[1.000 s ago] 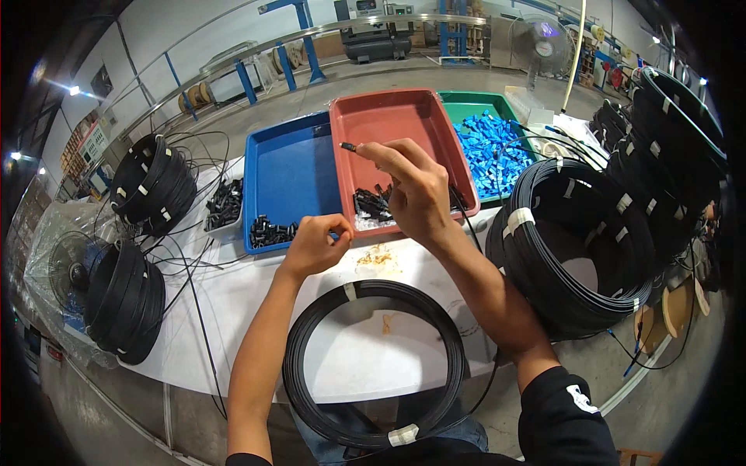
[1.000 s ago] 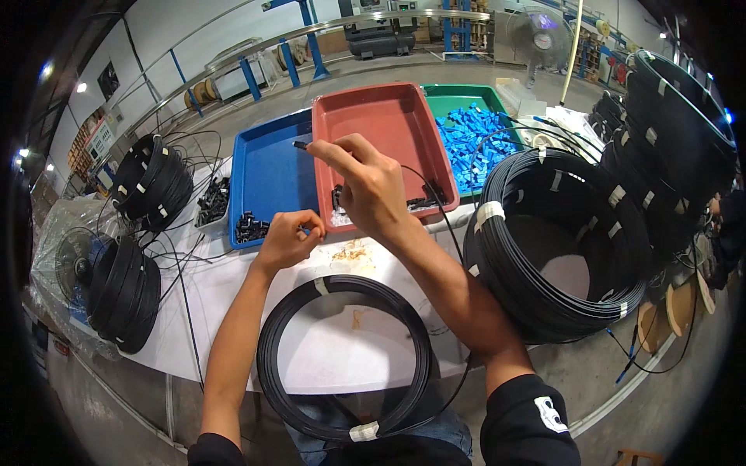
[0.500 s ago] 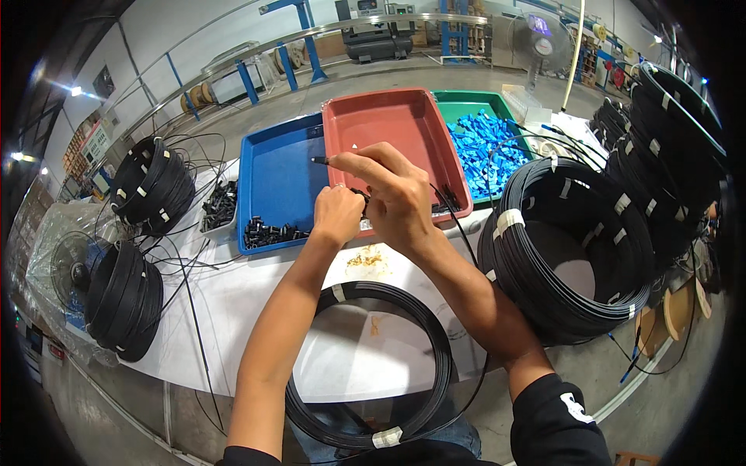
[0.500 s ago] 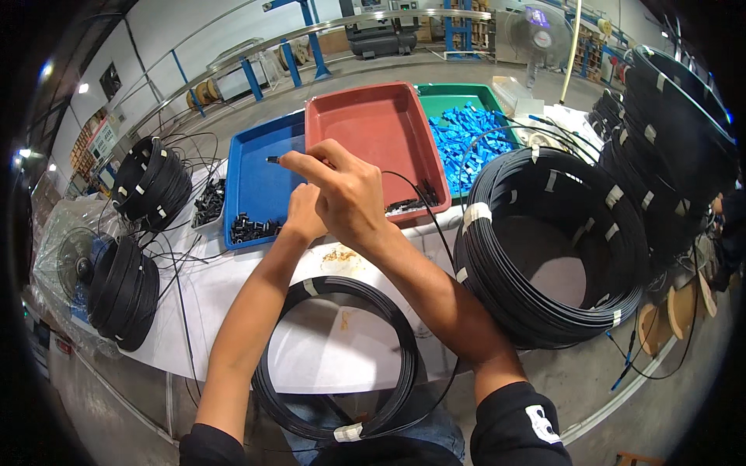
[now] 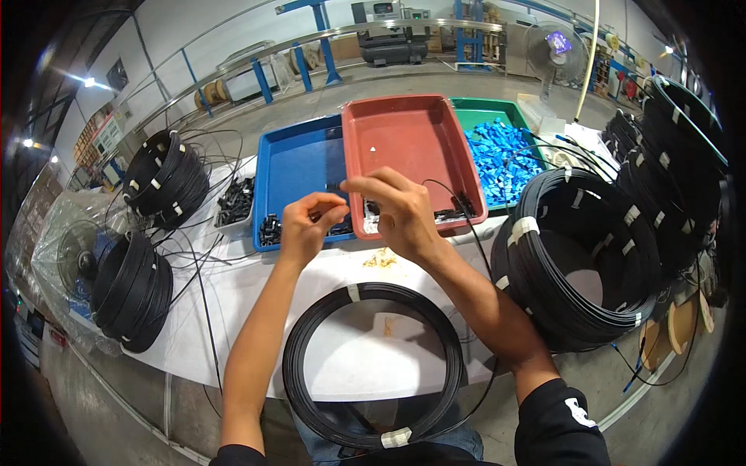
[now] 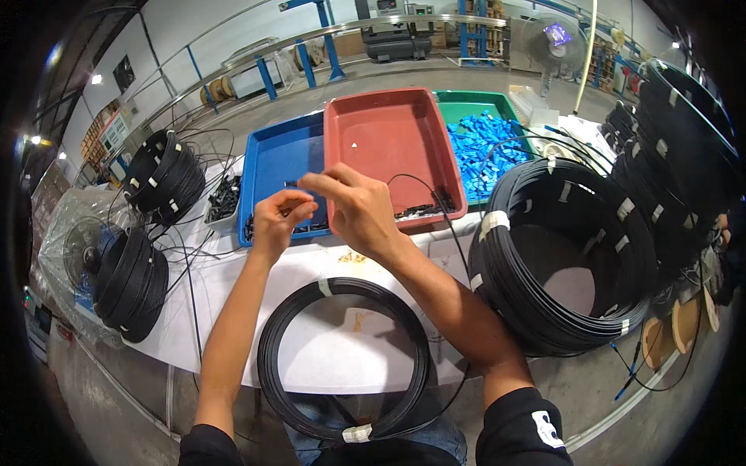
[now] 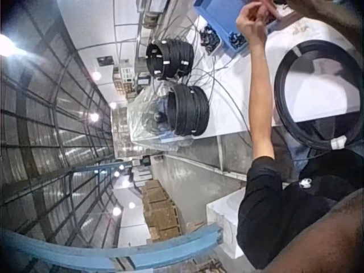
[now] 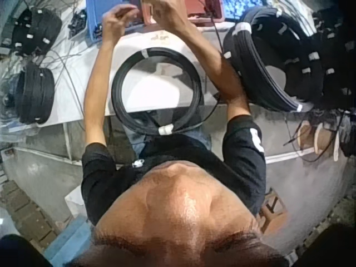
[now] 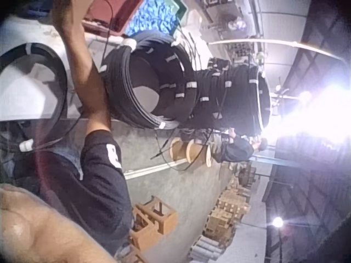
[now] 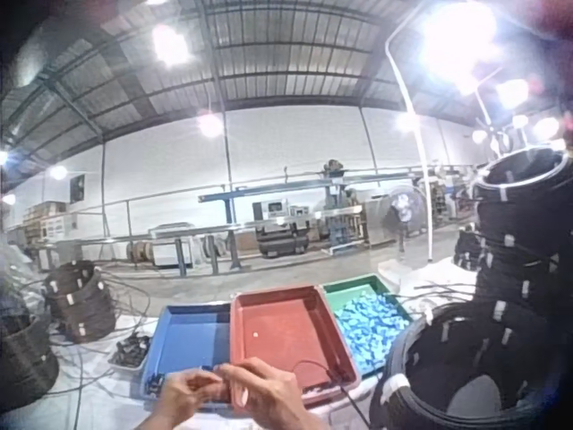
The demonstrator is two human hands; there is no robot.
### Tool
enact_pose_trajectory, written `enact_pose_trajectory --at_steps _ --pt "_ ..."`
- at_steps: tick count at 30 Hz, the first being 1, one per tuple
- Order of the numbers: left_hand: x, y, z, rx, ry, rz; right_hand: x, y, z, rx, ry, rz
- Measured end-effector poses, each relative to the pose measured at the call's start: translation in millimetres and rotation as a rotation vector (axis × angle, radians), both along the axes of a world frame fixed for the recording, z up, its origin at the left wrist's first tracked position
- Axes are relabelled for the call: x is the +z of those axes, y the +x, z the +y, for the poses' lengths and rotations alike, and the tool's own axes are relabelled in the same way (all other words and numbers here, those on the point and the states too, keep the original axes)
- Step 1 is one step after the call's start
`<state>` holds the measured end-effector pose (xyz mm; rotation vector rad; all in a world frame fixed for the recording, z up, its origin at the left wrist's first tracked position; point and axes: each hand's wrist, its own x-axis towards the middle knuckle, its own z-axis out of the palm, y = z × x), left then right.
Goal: The person attaches connector pieces to the ends of coiled cables by hand and stacks the assembled cable coils on the table.
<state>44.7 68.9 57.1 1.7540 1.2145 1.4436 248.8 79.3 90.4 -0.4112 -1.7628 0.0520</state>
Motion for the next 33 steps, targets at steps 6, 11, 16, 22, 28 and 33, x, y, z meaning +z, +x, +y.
enact_pose_trajectory --at_steps 6,11,16,22,28,33 --pt "-27 -42 -47 -0.052 0.037 -0.324 -41 -16 -5 0.093 -0.042 -0.306" --pt "-48 -43 -65 0.008 0.124 -0.28 -62 -29 -6 0.132 -0.068 -0.318" --pt "-53 -36 -65 -0.035 0.093 -0.293 -61 -29 -10 0.208 -0.185 -0.29" --pt "-54 -35 -64 -0.058 0.082 -0.355 -60 -30 -10 0.192 -0.178 -0.29" --pt "-55 -32 -65 -0.065 0.099 -0.347 -61 -30 -11 0.196 -0.211 -0.305" --pt "-55 -32 -66 -0.056 0.065 -0.379 -61 -30 -12 0.214 -0.194 -0.298"
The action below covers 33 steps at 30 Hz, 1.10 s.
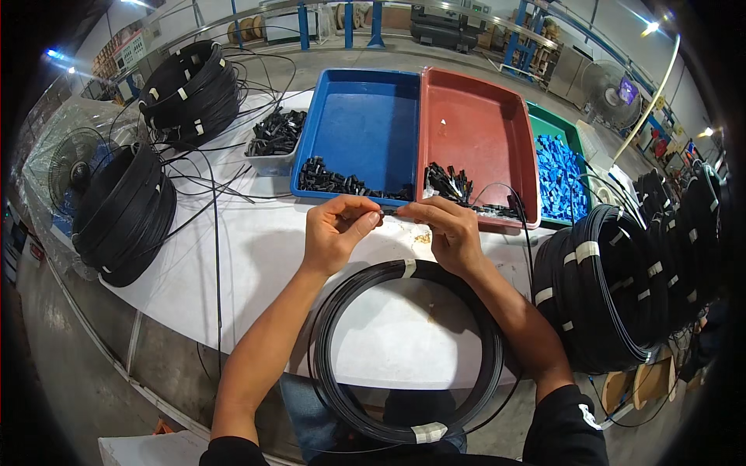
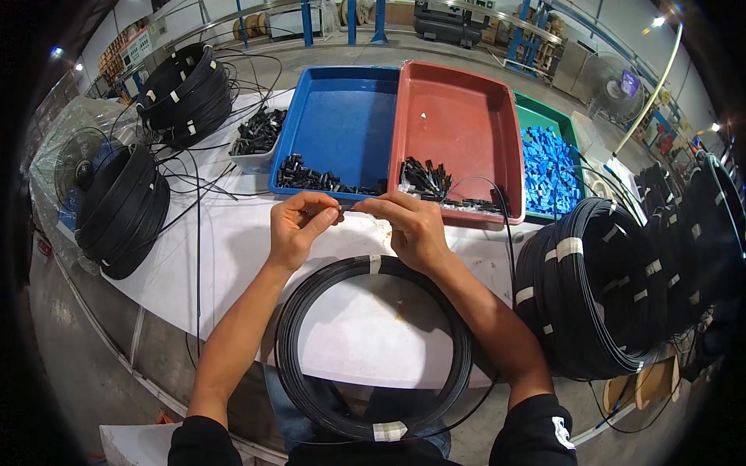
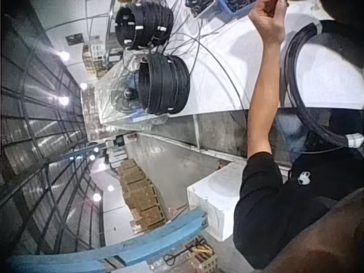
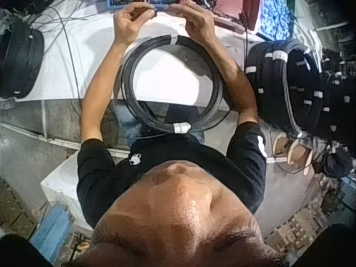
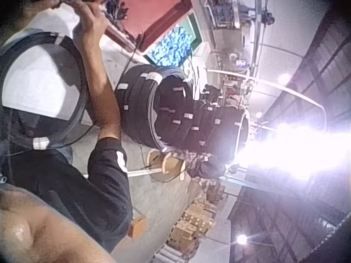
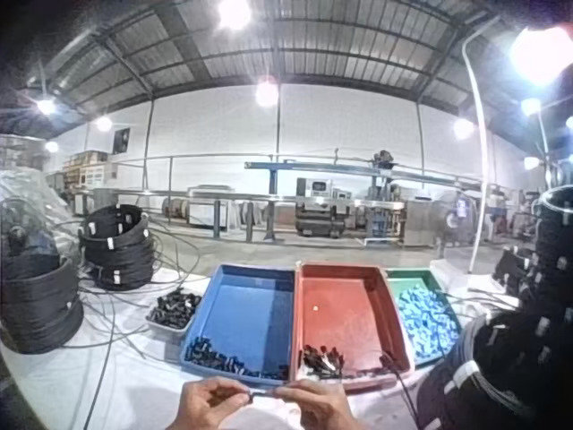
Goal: The person attaches connector pieces to the ends of coiled cables by hand and stacks the assembled cable coils on the table.
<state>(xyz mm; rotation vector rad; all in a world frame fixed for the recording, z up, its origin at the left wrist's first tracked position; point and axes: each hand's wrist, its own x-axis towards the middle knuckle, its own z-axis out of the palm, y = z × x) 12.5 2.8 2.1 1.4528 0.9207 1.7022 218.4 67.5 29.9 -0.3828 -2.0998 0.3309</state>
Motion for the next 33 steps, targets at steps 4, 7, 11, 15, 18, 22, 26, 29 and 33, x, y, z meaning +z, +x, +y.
enact_pose_trajectory --at_steps 4,7,11,15,18,22,26,29,33 --pt "2 1 0 -0.002 0.037 -0.009 0 0 1 -0.003 0.006 0.003" --pt "1 -2 1 0.046 0.094 0.121 1 2 4 -0.022 0.108 -0.022" --pt "3 -13 -3 0.148 0.115 0.395 2 5 3 -0.072 0.262 -0.123" --pt "12 -6 -9 0.139 0.079 0.366 -1 3 -1 -0.094 0.191 -0.094" --pt "17 -7 -11 0.155 0.011 0.329 0 3 -1 -0.114 0.191 -0.07" --pt "14 -6 -11 0.16 0.064 0.394 -3 2 -4 -0.102 0.156 -0.072" --pt "13 -1 -11 0.217 0.078 0.535 -7 5 -1 -0.073 0.142 -0.077" --pt "20 5 -15 0.281 0.162 0.617 -6 6 0 -0.073 0.15 -0.101" --pt "12 2 -15 0.36 0.332 0.742 -6 5 -2 -0.084 0.093 -0.14"
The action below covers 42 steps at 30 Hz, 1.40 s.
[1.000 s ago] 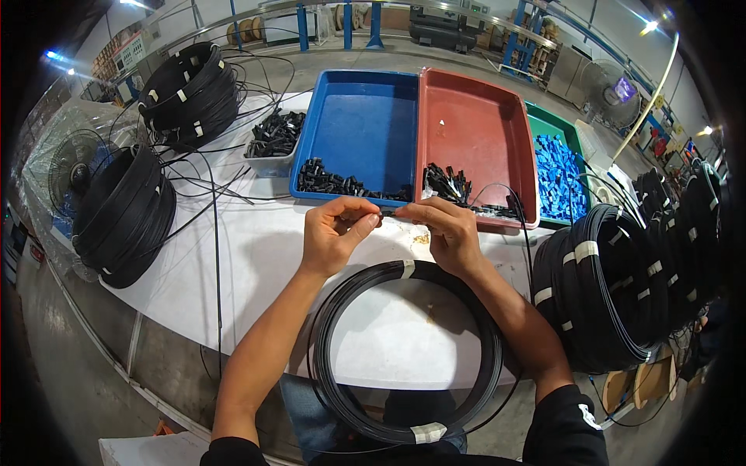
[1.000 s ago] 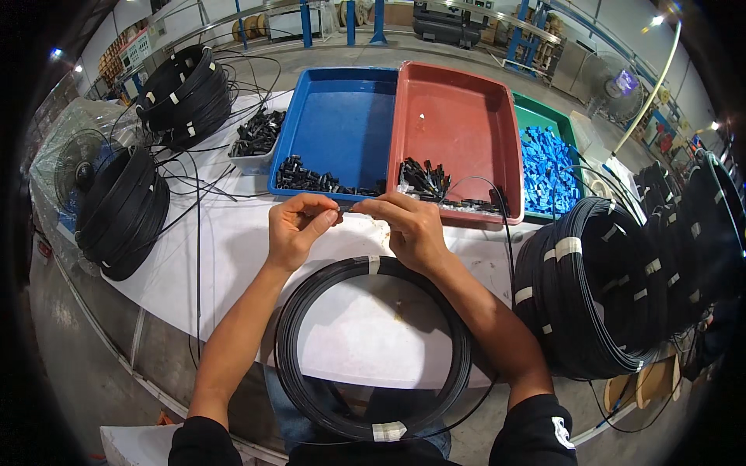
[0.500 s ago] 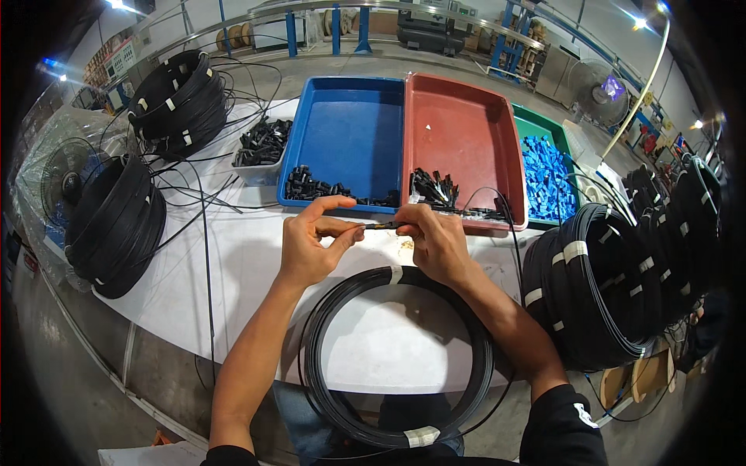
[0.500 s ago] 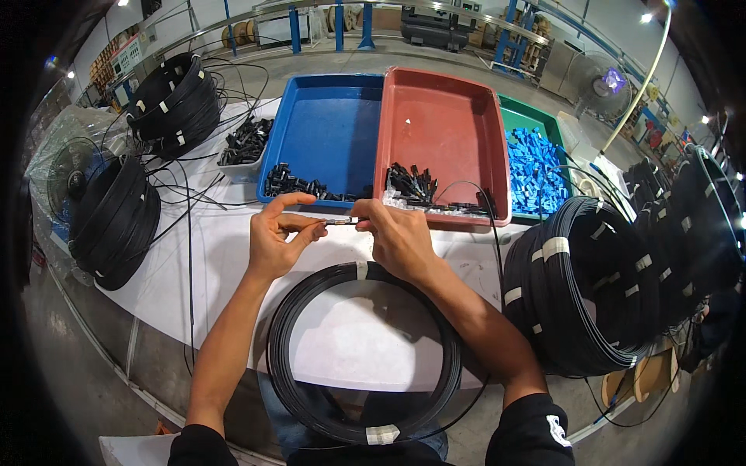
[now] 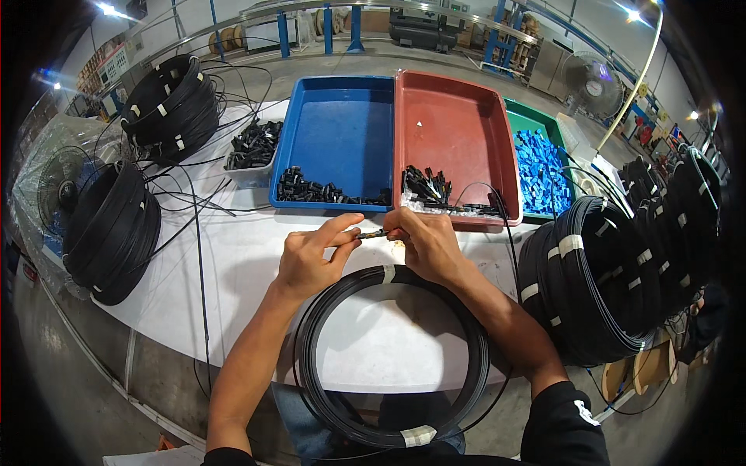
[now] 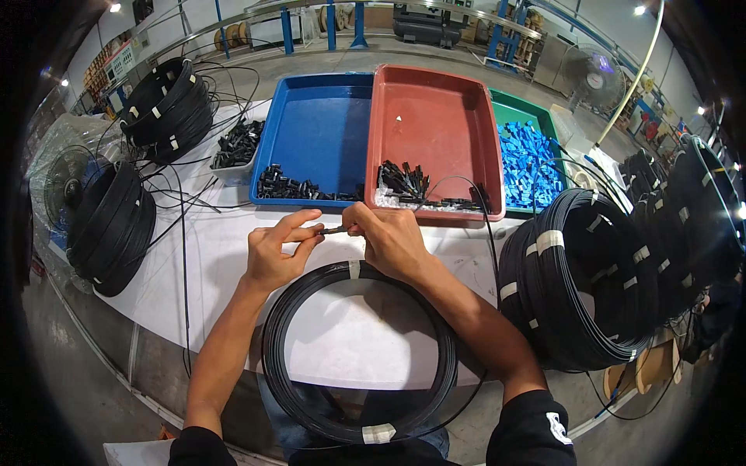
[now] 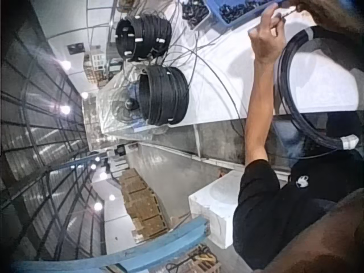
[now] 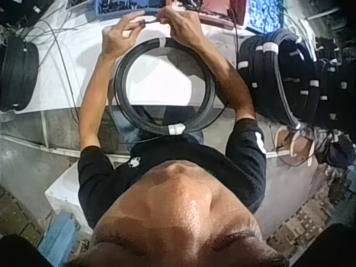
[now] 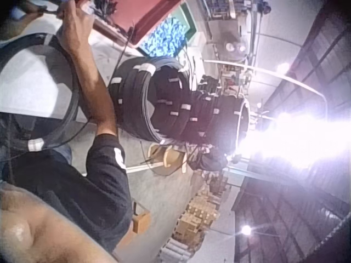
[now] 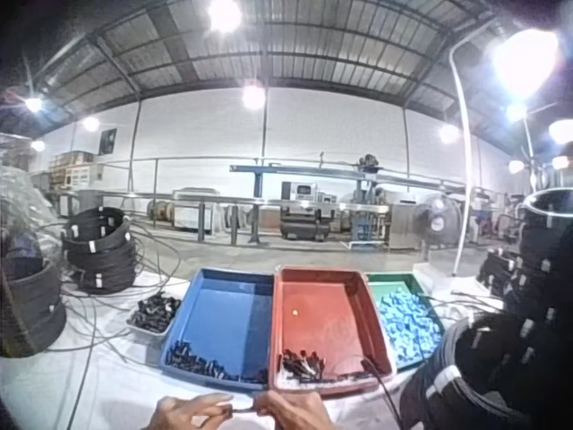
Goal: The person attaches connector pieces to the ends of coiled cables by hand and stacks the assembled cable coils on the table.
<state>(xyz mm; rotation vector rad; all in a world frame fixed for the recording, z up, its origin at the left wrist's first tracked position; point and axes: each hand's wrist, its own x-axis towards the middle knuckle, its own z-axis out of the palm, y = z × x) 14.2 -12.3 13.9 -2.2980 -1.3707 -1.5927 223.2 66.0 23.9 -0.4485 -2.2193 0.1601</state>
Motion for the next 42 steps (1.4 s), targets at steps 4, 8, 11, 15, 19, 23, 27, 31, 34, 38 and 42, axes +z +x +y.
enact_pose_trajectory --at_steps 4,8,11,15,19,23,27,31,34,38,42 --pt "-4 1 -1 -0.006 0.035 0.0 3 4 -2 0.023 0.009 -0.026" --pt "-6 -1 2 0.009 0.055 -0.066 3 4 -2 0.048 0.002 -0.135" --pt "-6 -5 3 0.002 0.028 -0.069 -4 3 0 0.066 -0.037 -0.153" --pt "-6 -9 0 -0.008 -0.081 -0.065 0 3 -1 0.099 -0.092 -0.209" --pt "-16 -2 5 -0.034 -0.137 -0.143 -7 6 8 0.111 -0.109 -0.157" --pt "-21 -9 3 -0.074 -0.172 -0.178 -1 4 4 0.144 -0.134 -0.195" --pt "-20 -9 6 -0.087 -0.392 -0.144 -4 4 6 0.102 -0.346 -0.287" --pt "-18 -4 12 -0.14 -0.596 -0.233 -14 2 8 0.147 -0.368 -0.172" --pt "-25 -9 16 -0.135 -0.557 -0.136 -21 3 10 0.139 -0.266 -0.2" --pt "-39 -21 15 -0.285 -0.575 -0.392 -25 1 13 0.149 -0.232 -0.204" --pt "-26 -14 16 -0.33 -0.558 -0.657 -27 -1 11 0.188 -0.289 -0.18"
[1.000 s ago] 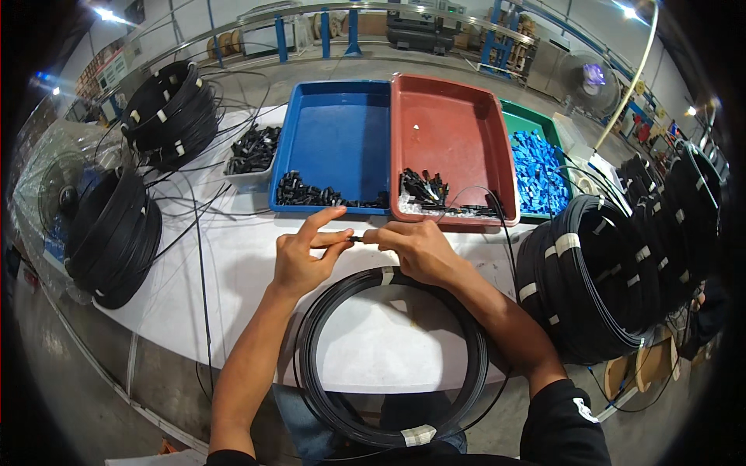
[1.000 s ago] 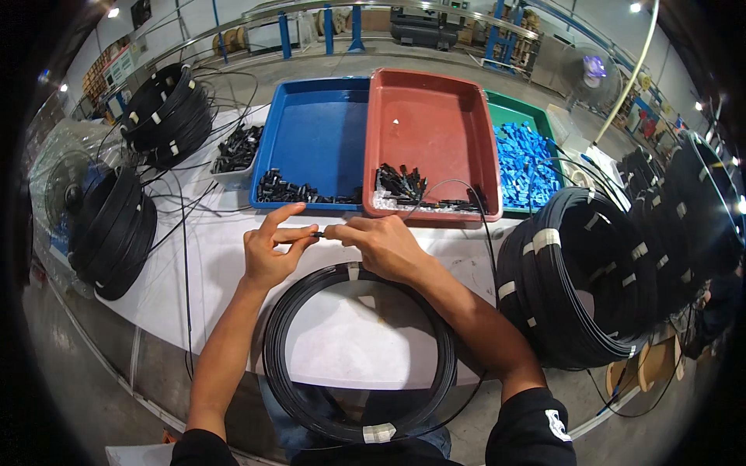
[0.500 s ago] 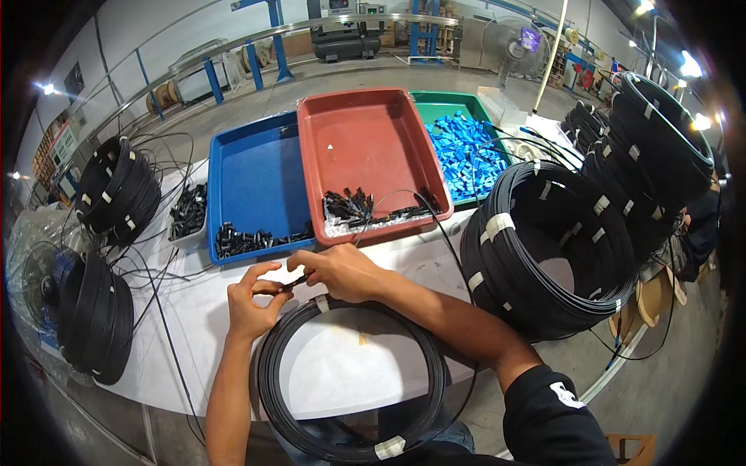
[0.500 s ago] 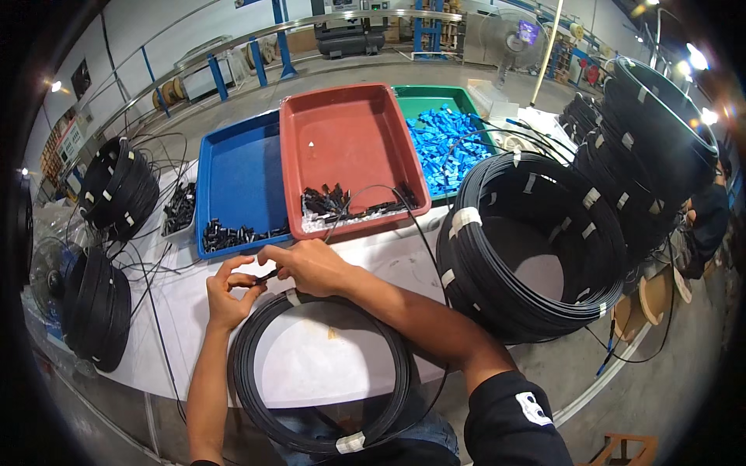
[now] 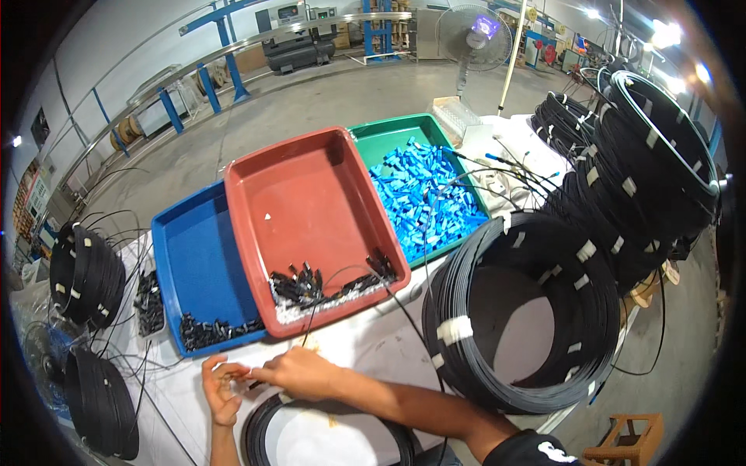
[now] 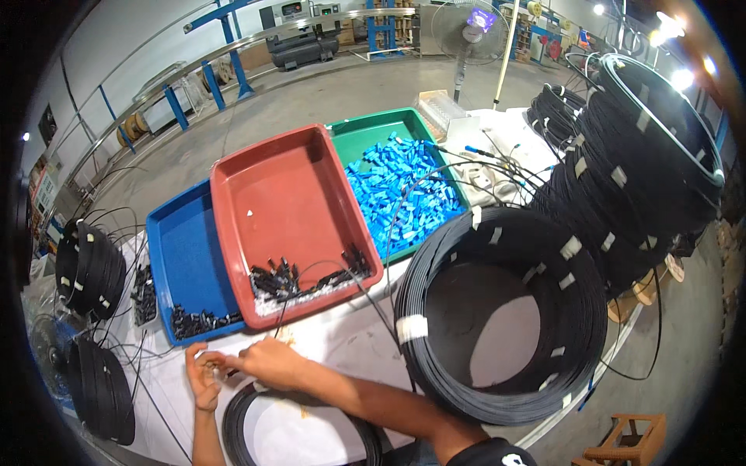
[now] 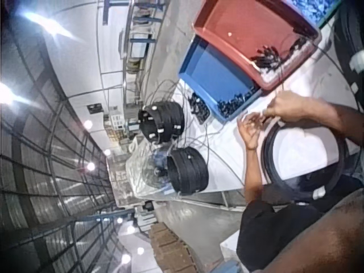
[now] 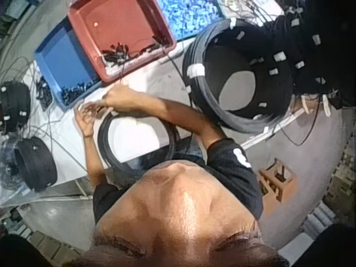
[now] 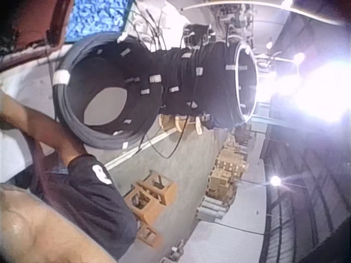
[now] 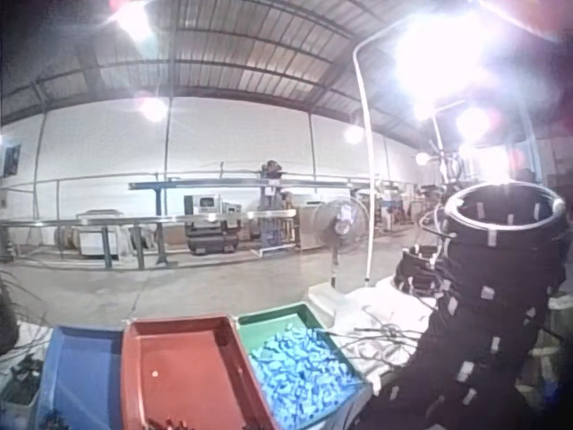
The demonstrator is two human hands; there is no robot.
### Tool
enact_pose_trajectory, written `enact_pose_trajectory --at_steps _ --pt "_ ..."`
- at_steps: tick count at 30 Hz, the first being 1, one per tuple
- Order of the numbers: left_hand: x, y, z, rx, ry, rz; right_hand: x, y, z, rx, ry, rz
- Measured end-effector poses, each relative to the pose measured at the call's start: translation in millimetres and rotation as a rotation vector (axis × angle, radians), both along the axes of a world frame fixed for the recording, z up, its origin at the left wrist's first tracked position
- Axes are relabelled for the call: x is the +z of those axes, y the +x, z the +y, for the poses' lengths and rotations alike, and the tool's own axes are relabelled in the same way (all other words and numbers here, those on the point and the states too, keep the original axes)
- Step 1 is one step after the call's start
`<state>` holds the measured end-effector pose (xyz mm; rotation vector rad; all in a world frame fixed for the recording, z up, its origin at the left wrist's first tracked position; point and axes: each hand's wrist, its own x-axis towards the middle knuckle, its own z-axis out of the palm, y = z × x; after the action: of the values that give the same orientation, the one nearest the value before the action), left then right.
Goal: The person attaches connector pieces to the ends of coiled cables by hand and stacks the assembled cable coils on the table.
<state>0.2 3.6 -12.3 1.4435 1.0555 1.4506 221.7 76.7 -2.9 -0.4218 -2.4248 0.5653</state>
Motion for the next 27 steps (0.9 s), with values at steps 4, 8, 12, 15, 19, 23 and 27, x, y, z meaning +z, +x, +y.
enact_pose_trajectory --at_steps 4,8,12,15,19,23,27 --pt "16 -15 27 0.046 0.057 0.057 -2 0 -3 -0.011 -0.139 -0.017" --pt "65 6 85 -0.074 0.198 0.248 0 7 -5 -0.011 -0.239 0.012" --pt "118 73 160 -0.245 0.453 0.619 6 10 0 0.002 -0.281 -0.009" --pt "140 145 213 -0.456 0.548 0.809 -10 9 4 -0.037 -0.261 -0.011" --pt "146 225 264 -0.485 0.718 0.97 -6 9 0 -0.037 -0.26 0.027" --pt "113 280 327 -0.295 0.694 0.967 2 9 -1 -0.024 -0.242 0.004" --pt "92 321 361 -0.006 0.696 1.3 -20 -1 -1 0.0 -0.42 0.062"
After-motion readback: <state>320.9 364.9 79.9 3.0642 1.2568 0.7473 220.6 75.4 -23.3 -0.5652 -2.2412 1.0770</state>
